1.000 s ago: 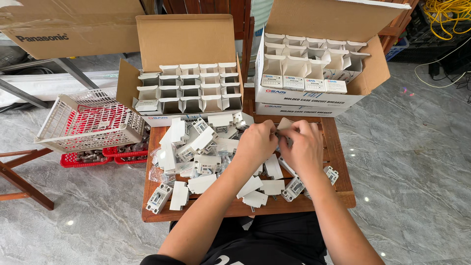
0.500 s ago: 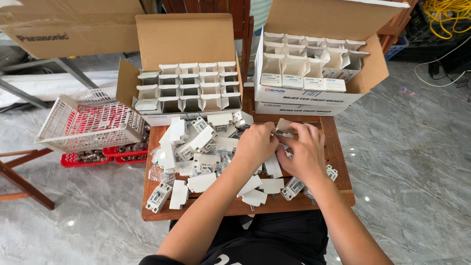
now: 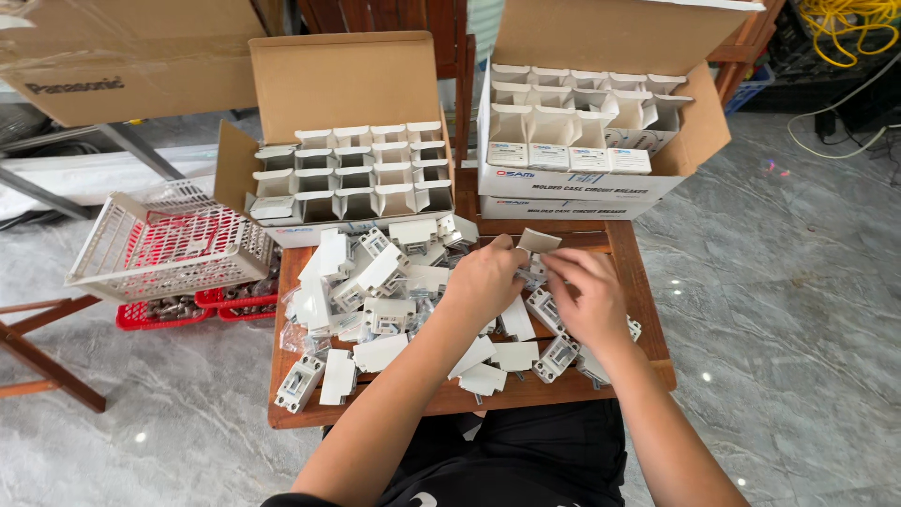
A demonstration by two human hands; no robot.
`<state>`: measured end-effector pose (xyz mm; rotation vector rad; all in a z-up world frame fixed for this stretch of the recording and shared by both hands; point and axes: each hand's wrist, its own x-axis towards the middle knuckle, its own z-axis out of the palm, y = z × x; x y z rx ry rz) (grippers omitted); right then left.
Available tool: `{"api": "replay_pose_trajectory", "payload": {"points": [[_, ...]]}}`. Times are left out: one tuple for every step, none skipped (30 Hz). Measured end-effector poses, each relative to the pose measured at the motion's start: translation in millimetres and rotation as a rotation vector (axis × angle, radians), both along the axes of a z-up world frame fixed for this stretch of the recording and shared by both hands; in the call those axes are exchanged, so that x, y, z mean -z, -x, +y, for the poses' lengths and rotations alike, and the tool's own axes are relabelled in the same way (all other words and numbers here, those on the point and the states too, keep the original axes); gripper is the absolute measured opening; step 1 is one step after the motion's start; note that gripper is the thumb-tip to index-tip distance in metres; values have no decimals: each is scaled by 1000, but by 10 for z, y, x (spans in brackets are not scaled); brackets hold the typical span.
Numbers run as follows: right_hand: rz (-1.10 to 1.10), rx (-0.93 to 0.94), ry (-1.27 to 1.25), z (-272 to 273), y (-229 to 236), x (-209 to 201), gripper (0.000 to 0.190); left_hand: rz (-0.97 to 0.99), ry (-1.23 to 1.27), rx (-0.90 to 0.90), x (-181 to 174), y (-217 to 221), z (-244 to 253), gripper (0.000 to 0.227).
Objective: The person picks up white electrical components from a pile on a wooden table, removes plastic wrapping, and places them into individual cardboard boxes. The person repeats this process for multiple components, organizing them into a larger shipping box.
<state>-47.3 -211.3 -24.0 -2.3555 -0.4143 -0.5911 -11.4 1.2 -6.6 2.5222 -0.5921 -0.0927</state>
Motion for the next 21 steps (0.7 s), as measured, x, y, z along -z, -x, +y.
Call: {"api": "replay_pose_trajectory", "payload": {"points": [[-43,-26,5,-11,-20,68,29,-7,-1,-5,7,0,-1,23],[-86,-51,10,-21,-38,134,29,-13,-3,-10,12,1,0,21],[-88,-48,11,-6,-35,77,29,-16,-1,-7,-20,16,-5,21],[-102,-41,20,15,-30,20,23,-24,-21,-30,-52,32,-3,15],[-115,-40,27,56,-33,-30,17,-32,-42,-59,-81,53,21,10],[-117,-42,26,23,-64,60,17,-33,-42,-61,-77,48,7,10],[-74,-11,-49,4,-83,157,16,-36,-36,-68,-71,56,7,10],[-31,19,-124,-15,-103,254,16,-38,-29,-74,-66,64,6,10],[-31,19,-126,21,-84,97,16,-39,-31,-75,-63,67,17,10],[-23,8,-260,54,-66,-58,25,-35,-17,-76,-58,69,27,10],[-12,-1,-393,74,-36,-214,35,-31,-2,-74,-50,80,24,10],[-11,0,-393,86,-43,-290,35,-29,-2,-73,-56,80,31,10],[63,-32,-401,92,-42,-365,31,-23,10,-85,-59,84,33,9],[137,-65,-409,99,-43,-439,29,-17,22,-97,-61,88,35,9],[138,-61,-408,72,-52,-370,29,-16,23,-94,-58,92,38,9],[145,-67,-323,47,-60,-304,21,28,39,-107,-59,95,43,8],[149,-76,-238,34,-100,-247,17,66,54,-124,-70,76,61,7],[147,-78,-238,60,-71,-352,17,63,55,-125,-125,72,72,7],[153,-86,-218,96,-25,-442,15,124,93,-172,-167,91,94,6],[159,-95,-198,132,21,-530,14,184,130,-218,-207,109,117,6],[164,-95,-198,116,12,-468,14,189,129,-219,-240,120,127,6]]}}
